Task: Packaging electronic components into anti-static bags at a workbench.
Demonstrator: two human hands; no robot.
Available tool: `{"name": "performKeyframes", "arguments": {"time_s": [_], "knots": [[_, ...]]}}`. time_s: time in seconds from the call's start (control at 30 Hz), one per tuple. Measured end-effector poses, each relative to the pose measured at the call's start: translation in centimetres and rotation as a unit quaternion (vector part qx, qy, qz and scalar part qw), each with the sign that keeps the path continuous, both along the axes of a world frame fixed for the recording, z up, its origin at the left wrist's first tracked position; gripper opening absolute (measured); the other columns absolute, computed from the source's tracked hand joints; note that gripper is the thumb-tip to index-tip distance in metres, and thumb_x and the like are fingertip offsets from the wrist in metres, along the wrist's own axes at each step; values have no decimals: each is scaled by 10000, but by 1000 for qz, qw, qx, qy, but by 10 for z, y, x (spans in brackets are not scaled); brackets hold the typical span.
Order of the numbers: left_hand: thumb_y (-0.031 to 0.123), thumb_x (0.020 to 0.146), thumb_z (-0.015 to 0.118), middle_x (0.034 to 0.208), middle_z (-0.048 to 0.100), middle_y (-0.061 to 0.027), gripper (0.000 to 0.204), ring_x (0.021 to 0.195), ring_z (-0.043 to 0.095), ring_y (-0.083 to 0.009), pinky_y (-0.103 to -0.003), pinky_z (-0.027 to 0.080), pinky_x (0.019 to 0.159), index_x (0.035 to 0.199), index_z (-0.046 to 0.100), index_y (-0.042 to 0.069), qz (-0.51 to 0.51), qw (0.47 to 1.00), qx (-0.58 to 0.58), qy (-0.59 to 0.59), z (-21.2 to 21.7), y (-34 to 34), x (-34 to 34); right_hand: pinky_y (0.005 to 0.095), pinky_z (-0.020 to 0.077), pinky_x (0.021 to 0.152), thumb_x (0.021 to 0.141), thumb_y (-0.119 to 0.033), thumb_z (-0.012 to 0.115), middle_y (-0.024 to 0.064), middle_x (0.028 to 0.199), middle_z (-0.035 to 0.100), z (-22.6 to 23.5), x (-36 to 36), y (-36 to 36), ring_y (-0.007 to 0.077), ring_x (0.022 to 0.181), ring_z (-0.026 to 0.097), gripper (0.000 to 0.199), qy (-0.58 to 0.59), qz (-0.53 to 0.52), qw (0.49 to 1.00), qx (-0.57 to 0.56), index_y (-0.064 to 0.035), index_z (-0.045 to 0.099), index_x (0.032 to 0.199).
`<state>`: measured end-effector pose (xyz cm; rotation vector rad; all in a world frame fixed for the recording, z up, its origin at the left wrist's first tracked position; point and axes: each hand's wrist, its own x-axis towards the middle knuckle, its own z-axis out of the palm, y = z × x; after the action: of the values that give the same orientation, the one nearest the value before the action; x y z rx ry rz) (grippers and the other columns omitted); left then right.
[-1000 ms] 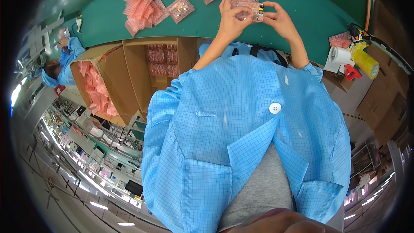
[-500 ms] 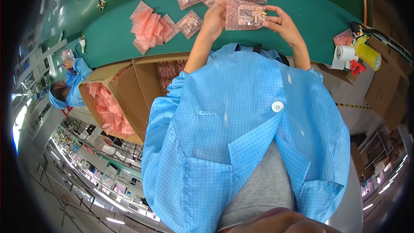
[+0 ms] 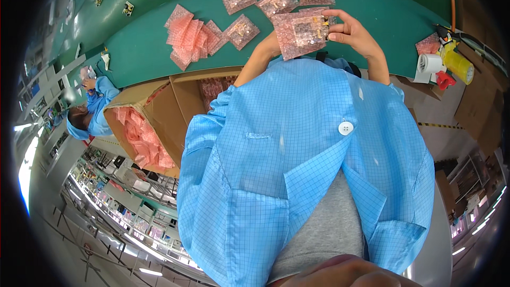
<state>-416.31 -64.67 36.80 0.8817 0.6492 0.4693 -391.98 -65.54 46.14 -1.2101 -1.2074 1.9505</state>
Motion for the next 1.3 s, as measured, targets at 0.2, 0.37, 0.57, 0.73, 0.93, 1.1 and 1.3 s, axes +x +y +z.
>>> {"name": "performKeyframes", "arguments": {"time_s": [0.2, 0.37, 0.57, 0.73, 0.93, 1.1, 1.3], "knots": [[155, 915, 569, 1213, 587, -131, 396, 1022, 622, -216, -317, 550, 856, 1282, 498, 22, 12, 999, -33, 31, -29, 1, 0, 269, 483, 832, 841, -67, 669, 107, 954, 671, 6, 4, 5, 128, 916, 615, 557, 17, 26, 999, -6, -56, 409, 1334], [192, 954, 497, 1255, 544, -161, 414, 1077, 587, -257, -388, 540, 859, 1328, 443, 21, 4, 1000, -15, -17, -40, -3, 5, 243, 469, 807, 844, -74, 660, 103, 974, 659, 11, -15, 8, 109, 903, 601, 591, 86, 33, 996, -3, -55, 379, 1363], [207, 979, 414, 1209, 573, -185, 407, 1021, 617, -308, -448, 540, 864, 1319, 429, -16, 144, 946, -256, -136, 16, 7, 11, 259, 481, 830, 852, -42, 640, 111, 994, 660, 1, -18, 9, 129, 936, 611, 607, 35, 27, 999, 12, -60, 358, 1389], [374, 990, 302, 1249, 546, -178, 511, 1109, 577, -298, -482, 517, 881, 1308, 437, -3, 211, 919, -279, -181, 54, 8, 9, 265, 486, 820, 859, -48, 636, 102, 982, 654, -8, -14, 10, 136, 920, 613, 585, 19, -46, 999, 5, -65, 364, 1377], [452, 992, 286, 1303, 500, -178, 583, 1173, 527, -303, -498, 457, 963, 1341, 388, -3, 187, 959, -197, -77, 55, 3, 7, 266, 483, 797, 872, -67, 623, 103, 1000, 640, -13, -35, 12, 131, 934, 605, 457, -53, -50, 997, 26, -47, 394, 1268], [312, 961, 482, 1180, 572, -105, 420, 1052, 571, -193, -360, 490, 884, 1259, 468, 17, 265, 958, -109, 34, 34, 6, 11, 242, 471, 741, 879, -97, 627, 52, 944, 633, -33, -37, 14, 95, 854, 585, 248, -8, -101, 995, 1, -56, 491, 1083], [96, 877, 638, 986, 629, -39, 267, 886, 598, -109, -261, 502, 753, 1114, 535, 30, 318, 946, -53, 23, 40, 13, 7, 226, 478, 705, 871, -116, 653, 18, 830, 637, -37, -46, 13, 84, 765, 587, 150, -8, -118, 993, -26, -46, 551, 956]]}}
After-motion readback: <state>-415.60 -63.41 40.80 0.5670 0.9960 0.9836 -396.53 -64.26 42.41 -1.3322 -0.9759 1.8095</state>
